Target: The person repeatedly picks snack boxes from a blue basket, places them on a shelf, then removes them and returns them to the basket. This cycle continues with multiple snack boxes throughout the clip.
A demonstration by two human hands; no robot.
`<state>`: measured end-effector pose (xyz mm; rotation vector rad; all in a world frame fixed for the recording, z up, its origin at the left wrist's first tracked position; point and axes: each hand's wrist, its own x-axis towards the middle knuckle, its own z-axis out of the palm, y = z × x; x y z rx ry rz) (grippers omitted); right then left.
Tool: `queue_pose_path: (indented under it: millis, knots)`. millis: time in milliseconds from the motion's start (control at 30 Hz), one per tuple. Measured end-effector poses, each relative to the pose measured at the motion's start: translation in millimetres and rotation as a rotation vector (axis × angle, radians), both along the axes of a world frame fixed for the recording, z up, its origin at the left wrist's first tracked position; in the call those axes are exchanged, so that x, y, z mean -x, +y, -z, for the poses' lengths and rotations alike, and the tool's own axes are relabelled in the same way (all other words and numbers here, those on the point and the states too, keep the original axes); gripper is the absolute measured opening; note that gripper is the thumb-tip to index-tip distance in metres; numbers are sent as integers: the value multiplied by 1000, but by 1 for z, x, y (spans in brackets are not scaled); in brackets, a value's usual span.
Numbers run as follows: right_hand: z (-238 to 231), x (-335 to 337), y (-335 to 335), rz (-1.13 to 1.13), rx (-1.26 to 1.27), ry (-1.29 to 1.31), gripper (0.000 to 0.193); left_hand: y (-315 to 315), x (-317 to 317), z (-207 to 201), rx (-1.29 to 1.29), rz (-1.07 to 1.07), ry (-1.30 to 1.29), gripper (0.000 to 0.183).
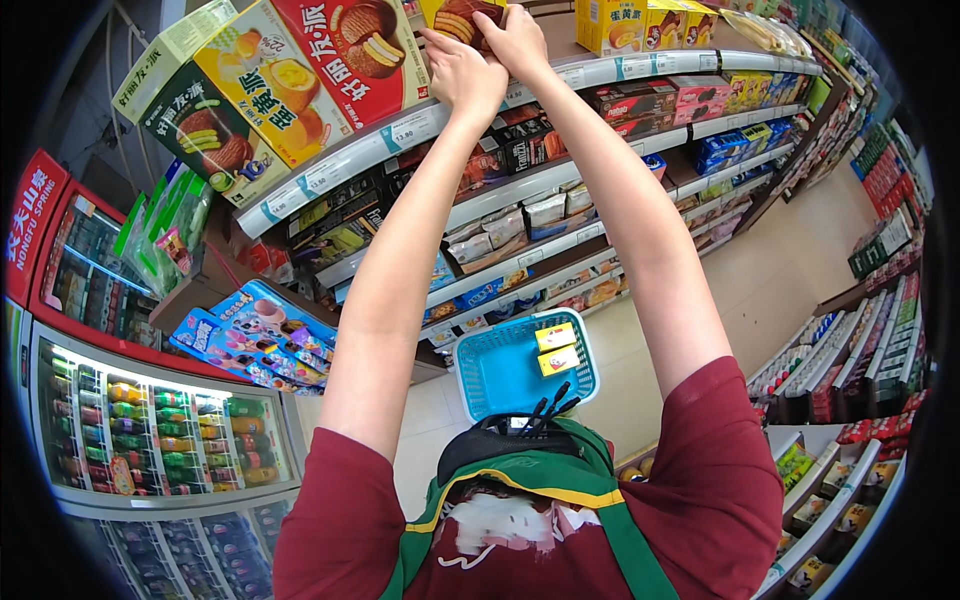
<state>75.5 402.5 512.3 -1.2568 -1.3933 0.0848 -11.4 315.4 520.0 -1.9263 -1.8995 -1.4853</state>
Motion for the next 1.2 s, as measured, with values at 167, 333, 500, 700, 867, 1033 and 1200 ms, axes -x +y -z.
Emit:
queue_pose_path:
  millis: [167,333,500,700,867,1033,1200]
  knots:
    - [1,7,-23,89,-360,45,56,7,0,12,-254,-196,186,110]
    - [3,-11,-39,65,-574,42,47,-3,-1,11,-340,-41,76,93]
    - [6,-26,-80,-326,-560,246,45,-34,-5,6,-674,311,-23,87]
    - [0,-42,-190,-417,-719,144,55,-117,26,11,-501,706,-363,67]
    - [62,-37,-274,-434,-437,-10,72,-193,75,81,-258,747,-378,43]
    - [146,-26,-330,-630,-48,79,87,-272,120,162,41,806,-667,47]
    - [161,-14,-361,-788,238,36,88,-302,150,211,144,627,-352,72]
